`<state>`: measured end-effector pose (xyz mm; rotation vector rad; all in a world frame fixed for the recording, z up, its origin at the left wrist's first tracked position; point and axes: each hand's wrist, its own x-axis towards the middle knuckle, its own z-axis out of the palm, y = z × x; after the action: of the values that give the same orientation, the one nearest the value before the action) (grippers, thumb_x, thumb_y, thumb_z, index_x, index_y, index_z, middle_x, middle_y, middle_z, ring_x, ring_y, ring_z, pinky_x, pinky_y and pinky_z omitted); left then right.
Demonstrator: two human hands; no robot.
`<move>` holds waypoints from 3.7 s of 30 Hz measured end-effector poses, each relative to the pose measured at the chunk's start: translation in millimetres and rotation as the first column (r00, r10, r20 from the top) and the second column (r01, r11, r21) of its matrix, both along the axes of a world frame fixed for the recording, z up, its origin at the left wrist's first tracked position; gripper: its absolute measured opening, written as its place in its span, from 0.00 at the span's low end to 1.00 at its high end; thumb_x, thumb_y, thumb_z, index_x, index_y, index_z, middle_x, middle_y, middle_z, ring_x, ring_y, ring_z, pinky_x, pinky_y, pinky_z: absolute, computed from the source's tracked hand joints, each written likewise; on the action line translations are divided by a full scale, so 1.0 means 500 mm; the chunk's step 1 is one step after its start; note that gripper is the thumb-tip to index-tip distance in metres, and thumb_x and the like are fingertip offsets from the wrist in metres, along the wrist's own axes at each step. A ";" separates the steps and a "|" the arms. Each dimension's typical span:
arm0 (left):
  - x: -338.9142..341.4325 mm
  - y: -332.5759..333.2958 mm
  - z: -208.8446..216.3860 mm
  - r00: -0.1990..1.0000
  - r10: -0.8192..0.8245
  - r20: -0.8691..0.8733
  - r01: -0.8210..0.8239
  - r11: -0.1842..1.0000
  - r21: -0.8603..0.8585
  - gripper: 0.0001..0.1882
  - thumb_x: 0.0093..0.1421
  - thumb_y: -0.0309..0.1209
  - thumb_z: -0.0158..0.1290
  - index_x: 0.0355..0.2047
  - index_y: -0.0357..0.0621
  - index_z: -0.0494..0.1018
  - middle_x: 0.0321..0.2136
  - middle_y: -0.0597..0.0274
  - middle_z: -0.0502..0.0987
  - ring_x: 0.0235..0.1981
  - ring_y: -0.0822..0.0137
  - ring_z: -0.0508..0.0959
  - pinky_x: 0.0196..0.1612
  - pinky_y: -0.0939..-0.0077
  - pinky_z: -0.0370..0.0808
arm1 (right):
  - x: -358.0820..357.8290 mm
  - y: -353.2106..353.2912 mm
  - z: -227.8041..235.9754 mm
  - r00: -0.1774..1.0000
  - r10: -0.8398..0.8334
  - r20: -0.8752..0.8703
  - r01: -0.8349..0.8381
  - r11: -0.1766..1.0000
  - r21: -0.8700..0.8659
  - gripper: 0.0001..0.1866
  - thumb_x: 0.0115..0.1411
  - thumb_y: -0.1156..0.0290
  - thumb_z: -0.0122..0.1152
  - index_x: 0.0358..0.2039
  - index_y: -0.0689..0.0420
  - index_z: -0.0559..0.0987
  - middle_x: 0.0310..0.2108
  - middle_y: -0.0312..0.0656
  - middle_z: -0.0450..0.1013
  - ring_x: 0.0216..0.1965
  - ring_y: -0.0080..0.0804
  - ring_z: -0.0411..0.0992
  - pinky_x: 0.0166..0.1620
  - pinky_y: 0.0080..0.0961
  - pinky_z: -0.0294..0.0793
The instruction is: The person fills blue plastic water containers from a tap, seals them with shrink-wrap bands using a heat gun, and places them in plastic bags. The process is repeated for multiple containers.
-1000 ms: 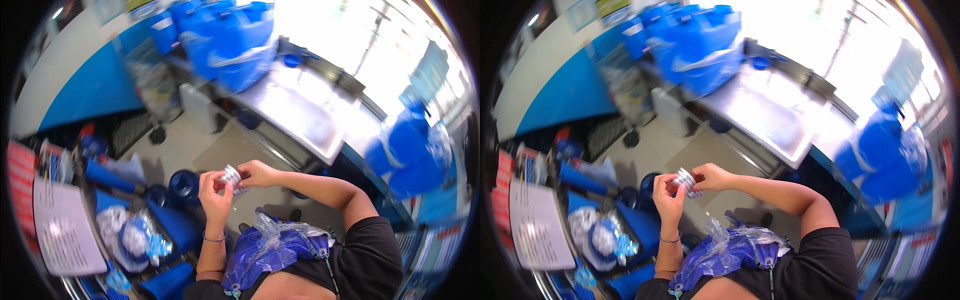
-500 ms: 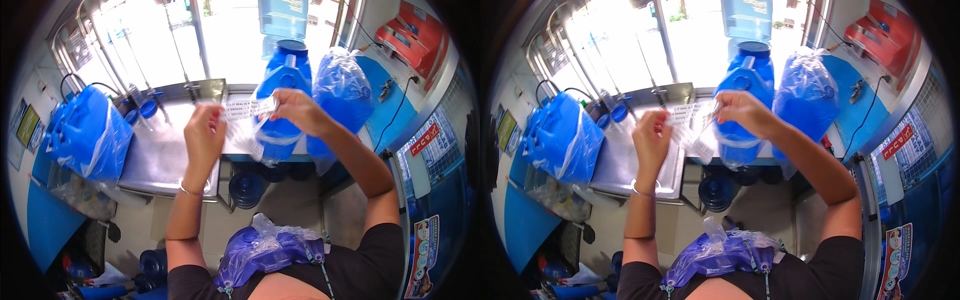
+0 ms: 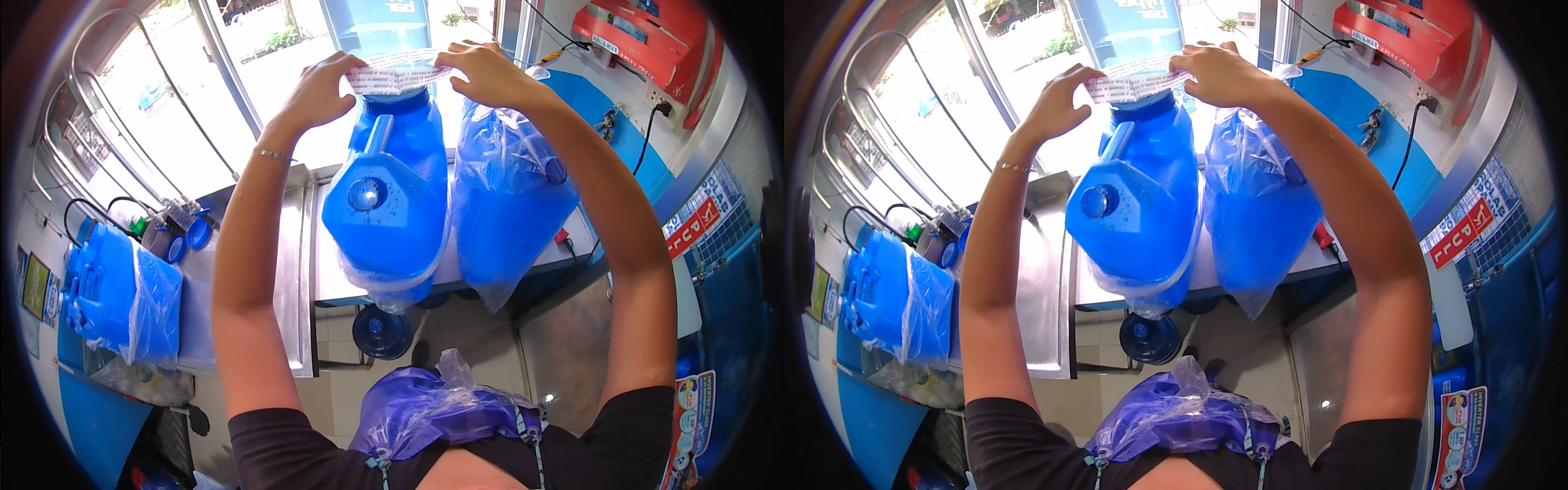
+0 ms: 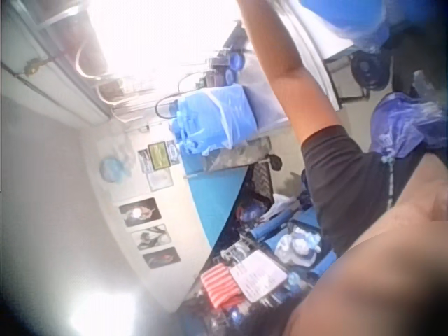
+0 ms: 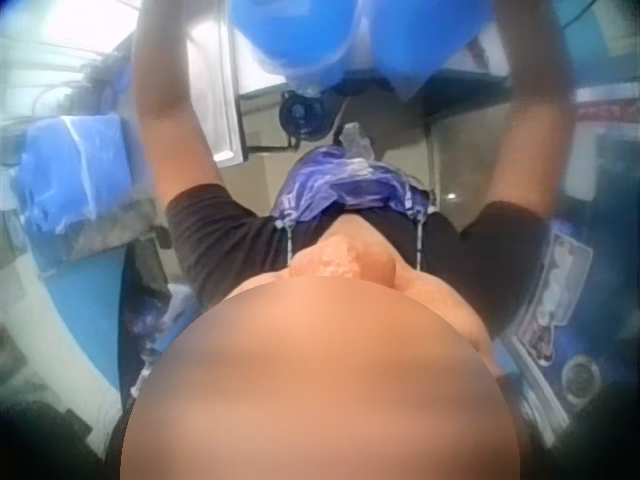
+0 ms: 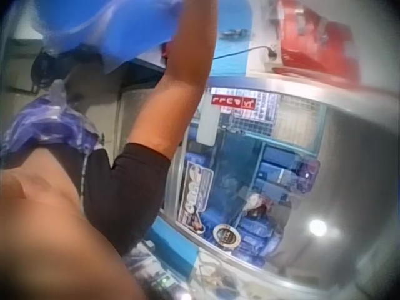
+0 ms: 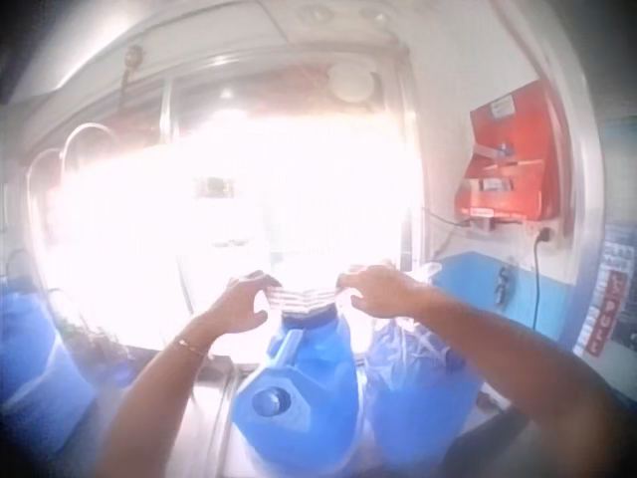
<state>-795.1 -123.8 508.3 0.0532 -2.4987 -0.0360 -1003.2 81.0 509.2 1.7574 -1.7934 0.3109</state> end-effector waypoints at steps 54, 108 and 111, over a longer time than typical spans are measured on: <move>-0.104 -0.088 -0.254 0.978 -0.078 -0.192 0.197 0.634 0.748 0.44 0.54 0.51 0.60 0.65 0.41 0.57 0.59 0.45 0.66 0.63 0.52 0.63 0.63 0.60 0.61 | -0.038 -0.136 -0.114 0.702 -0.046 0.711 -0.141 0.969 0.201 0.49 0.58 0.55 0.63 0.69 0.54 0.43 0.67 0.55 0.50 0.65 0.56 0.54 0.65 0.48 0.57; -0.102 -0.098 -0.280 0.950 -0.146 -0.278 0.312 0.346 0.885 0.37 0.63 0.38 0.55 0.65 0.32 0.53 0.60 0.46 0.64 0.61 0.59 0.64 0.63 0.68 0.60 | -0.087 -0.153 -0.116 0.529 0.200 0.825 -0.418 0.907 0.048 0.46 0.59 0.66 0.62 0.70 0.47 0.43 0.70 0.50 0.41 0.69 0.55 0.44 0.65 0.52 0.54; -0.104 -0.093 -0.277 0.936 -0.158 -0.316 0.351 0.322 0.879 0.37 0.62 0.37 0.56 0.65 0.31 0.53 0.60 0.47 0.64 0.61 0.61 0.64 0.63 0.69 0.60 | -0.087 -0.153 -0.118 0.524 0.215 0.824 -0.432 0.901 0.040 0.45 0.60 0.68 0.61 0.70 0.47 0.44 0.70 0.51 0.43 0.69 0.54 0.45 0.65 0.52 0.55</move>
<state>-847.3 -170.2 369.6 0.1118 -1.9296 -1.5588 -1046.8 4.6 449.9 2.3704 -2.1189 1.3007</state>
